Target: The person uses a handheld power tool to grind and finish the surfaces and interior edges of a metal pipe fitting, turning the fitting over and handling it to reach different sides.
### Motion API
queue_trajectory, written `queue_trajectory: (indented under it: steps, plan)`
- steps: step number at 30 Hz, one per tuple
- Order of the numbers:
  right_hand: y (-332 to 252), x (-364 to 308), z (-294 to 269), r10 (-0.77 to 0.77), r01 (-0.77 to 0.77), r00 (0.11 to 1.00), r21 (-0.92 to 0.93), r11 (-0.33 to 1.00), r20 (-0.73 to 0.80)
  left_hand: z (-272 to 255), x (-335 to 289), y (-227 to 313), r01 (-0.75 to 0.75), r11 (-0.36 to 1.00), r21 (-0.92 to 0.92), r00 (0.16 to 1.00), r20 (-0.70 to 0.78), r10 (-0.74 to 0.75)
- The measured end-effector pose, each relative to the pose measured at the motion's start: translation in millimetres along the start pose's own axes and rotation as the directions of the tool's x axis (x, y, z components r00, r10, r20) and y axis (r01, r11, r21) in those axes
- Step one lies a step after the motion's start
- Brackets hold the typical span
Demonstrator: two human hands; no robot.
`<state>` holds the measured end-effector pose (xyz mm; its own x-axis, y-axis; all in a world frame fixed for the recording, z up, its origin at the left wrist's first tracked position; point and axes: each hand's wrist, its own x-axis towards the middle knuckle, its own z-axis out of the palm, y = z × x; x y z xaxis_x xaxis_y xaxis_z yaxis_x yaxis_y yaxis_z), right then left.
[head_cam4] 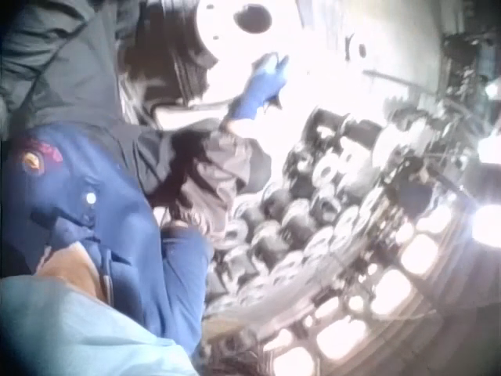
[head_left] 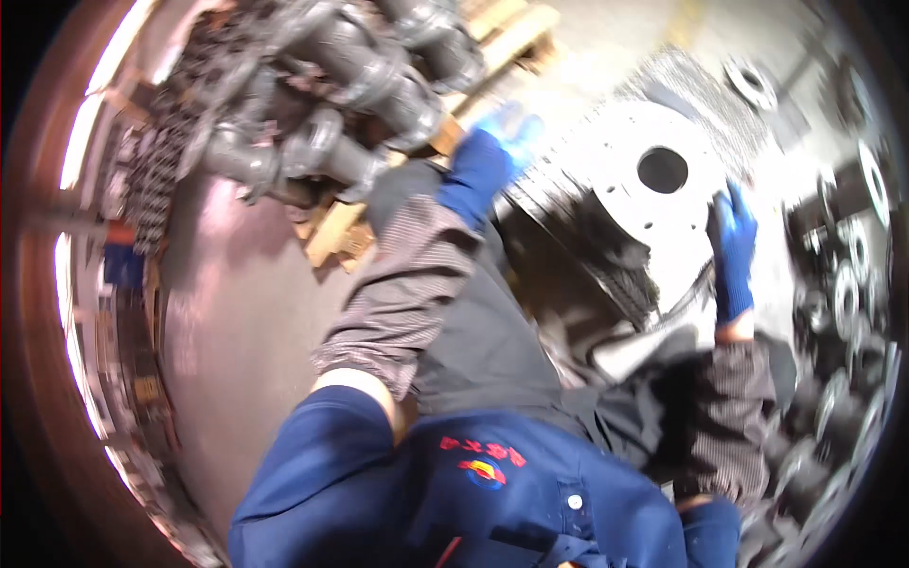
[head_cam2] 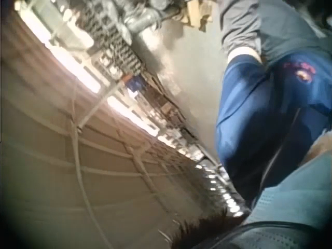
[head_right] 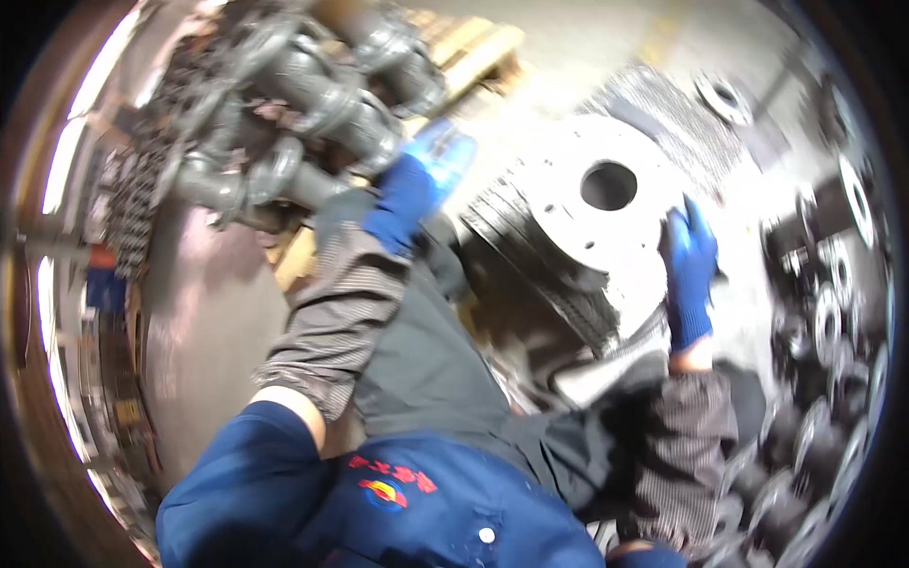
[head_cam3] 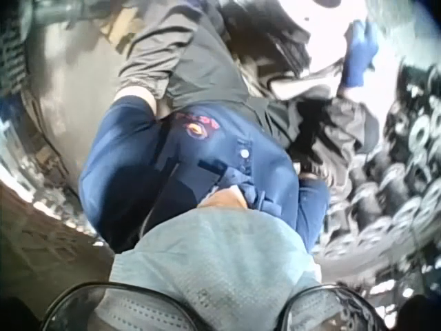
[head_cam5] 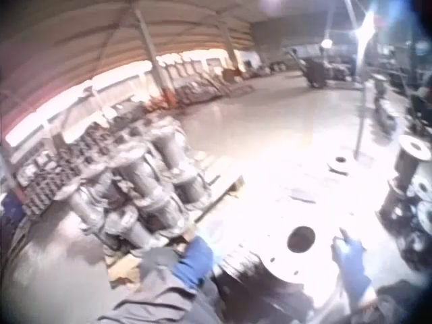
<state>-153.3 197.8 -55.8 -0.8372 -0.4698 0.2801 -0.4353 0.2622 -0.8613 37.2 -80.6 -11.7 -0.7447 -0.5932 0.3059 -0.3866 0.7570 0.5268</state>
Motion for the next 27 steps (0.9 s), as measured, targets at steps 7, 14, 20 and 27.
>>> queue_trajectory:
  steps: [7, 14, 20, 27]
  plan:
    - [10.4, -12.8, 2.7, 0.251, -0.231, 0.967, 0.301, 0.925, -0.032, 76.5, 17.2, 24.0, 0.538, 0.413, -0.735, 0.763, 0.633, 0.133]
    - [-19.6, -15.2, 12.3, 0.19, -0.198, 0.98, 0.314, 0.929, 0.056, 85.0, -22.5, 37.7, 0.649, -0.004, -0.761, 0.756, 0.644, 0.118]
    - [-65.8, -3.5, 65.6, 0.01, -0.064, 0.982, 0.288, 0.955, 0.186, 18.6, -43.7, 1.8, 0.485, -0.328, -0.811, 0.855, 0.519, -0.018]
    - [-218.7, 4.3, 164.9, -0.103, -0.123, 0.909, 0.495, 0.86, 0.405, -91.2, -76.2, -93.4, 0.053, -0.18, -0.982, 0.929, 0.114, -0.352]
